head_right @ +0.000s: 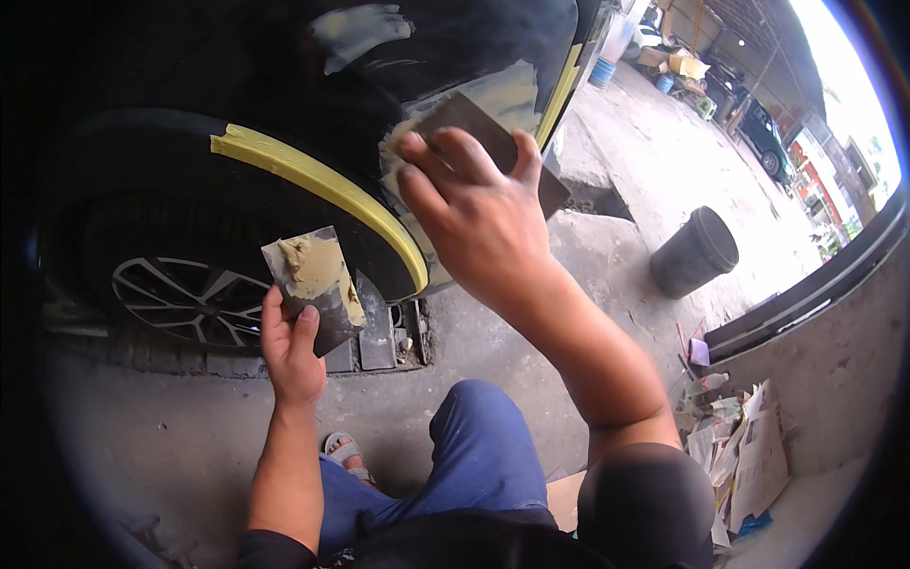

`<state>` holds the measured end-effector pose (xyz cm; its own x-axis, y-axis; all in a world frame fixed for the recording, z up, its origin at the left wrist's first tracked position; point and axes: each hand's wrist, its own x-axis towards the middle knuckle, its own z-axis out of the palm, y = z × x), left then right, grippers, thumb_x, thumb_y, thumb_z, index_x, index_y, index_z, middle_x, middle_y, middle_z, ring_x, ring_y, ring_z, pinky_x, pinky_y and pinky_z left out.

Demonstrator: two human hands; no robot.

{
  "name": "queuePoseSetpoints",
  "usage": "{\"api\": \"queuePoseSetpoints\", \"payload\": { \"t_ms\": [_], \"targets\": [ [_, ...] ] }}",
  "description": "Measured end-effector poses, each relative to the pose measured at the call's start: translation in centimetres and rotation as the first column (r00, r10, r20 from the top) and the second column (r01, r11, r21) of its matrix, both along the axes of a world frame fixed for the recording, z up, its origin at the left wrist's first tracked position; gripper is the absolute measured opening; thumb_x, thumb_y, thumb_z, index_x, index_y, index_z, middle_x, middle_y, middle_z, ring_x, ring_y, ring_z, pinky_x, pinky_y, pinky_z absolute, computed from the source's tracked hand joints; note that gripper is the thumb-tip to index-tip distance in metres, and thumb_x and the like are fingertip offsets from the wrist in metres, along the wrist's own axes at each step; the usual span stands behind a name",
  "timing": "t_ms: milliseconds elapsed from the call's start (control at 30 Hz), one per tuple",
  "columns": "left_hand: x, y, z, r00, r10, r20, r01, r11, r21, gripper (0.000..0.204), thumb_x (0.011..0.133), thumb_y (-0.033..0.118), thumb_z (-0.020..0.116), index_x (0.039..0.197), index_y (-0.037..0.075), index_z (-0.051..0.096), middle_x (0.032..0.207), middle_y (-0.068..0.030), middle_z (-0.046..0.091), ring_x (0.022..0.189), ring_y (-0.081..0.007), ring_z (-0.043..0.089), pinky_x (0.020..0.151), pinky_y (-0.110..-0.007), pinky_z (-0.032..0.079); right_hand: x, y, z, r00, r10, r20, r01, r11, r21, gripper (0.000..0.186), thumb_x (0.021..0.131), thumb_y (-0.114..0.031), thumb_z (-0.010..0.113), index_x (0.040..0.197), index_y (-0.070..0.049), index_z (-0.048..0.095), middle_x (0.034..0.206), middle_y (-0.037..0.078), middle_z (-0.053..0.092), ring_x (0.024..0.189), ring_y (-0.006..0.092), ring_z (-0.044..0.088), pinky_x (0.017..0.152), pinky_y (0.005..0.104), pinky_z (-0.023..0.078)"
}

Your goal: The person applies body filler to the rear quarter panel of a black car using a putty knife and a spreader. They repeatedly transfer filler from the putty knife to the spreader and smooth it over the taped-off area.

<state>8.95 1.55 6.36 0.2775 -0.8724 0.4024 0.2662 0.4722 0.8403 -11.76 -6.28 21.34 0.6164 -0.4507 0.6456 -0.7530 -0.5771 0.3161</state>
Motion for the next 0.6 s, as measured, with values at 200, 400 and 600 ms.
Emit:
{"api": "queuePoseSetpoints", "payload": {
  "t_ms": [200,400,600],
  "targets": [
    [0.1,-0.1,-0.4,0.999,-0.021,-0.027,0.021,1.000,0.010,0.043,0.100,0.006,0.052,0.140,-0.005,0.041,0.127,-0.0115,0.059,0.114,-0.0149,0.056,0.103,-0.030,0.041,-2.5,0.6,-3.5,0.998,-0.064,-0.021,0.066,0.994,0.093,0.036,0.081,0.002,0.062,0.114,-0.013,0.064,0.133,-0.005,0.062,0.127,0.0182,0.048,0.103,0.0589,0.028],
    [-0.2,-0.2,-0.4,0.999,-0.022,-0.027,0.023,0.999,0.029,0.045,0.099,0.005,0.053,0.140,-0.005,0.041,0.127,-0.0118,0.059,0.115,-0.0153,0.056,0.103,-0.030,0.042,1.0,1.0,0.6,0.999,0.032,0.024,-0.032,0.999,0.000,0.039,0.081,0.001,0.063,0.118,-0.013,0.062,0.133,-0.003,0.061,0.128,0.0195,0.047,0.101,0.0598,0.028],
    [0.1,-0.1,-0.1,1.000,0.005,-0.030,-0.004,0.999,0.033,0.046,0.097,0.004,0.052,0.142,-0.004,0.040,0.128,-0.0120,0.059,0.115,-0.0158,0.056,0.103,-0.031,0.043,0.3,0.9,-2.8,0.994,-0.051,-0.092,0.057,0.996,0.064,0.039,0.080,-0.004,0.063,0.118,-0.013,0.061,0.139,-0.003,0.056,0.128,0.0196,0.045,0.099,0.0646,0.031]
  ]
}}
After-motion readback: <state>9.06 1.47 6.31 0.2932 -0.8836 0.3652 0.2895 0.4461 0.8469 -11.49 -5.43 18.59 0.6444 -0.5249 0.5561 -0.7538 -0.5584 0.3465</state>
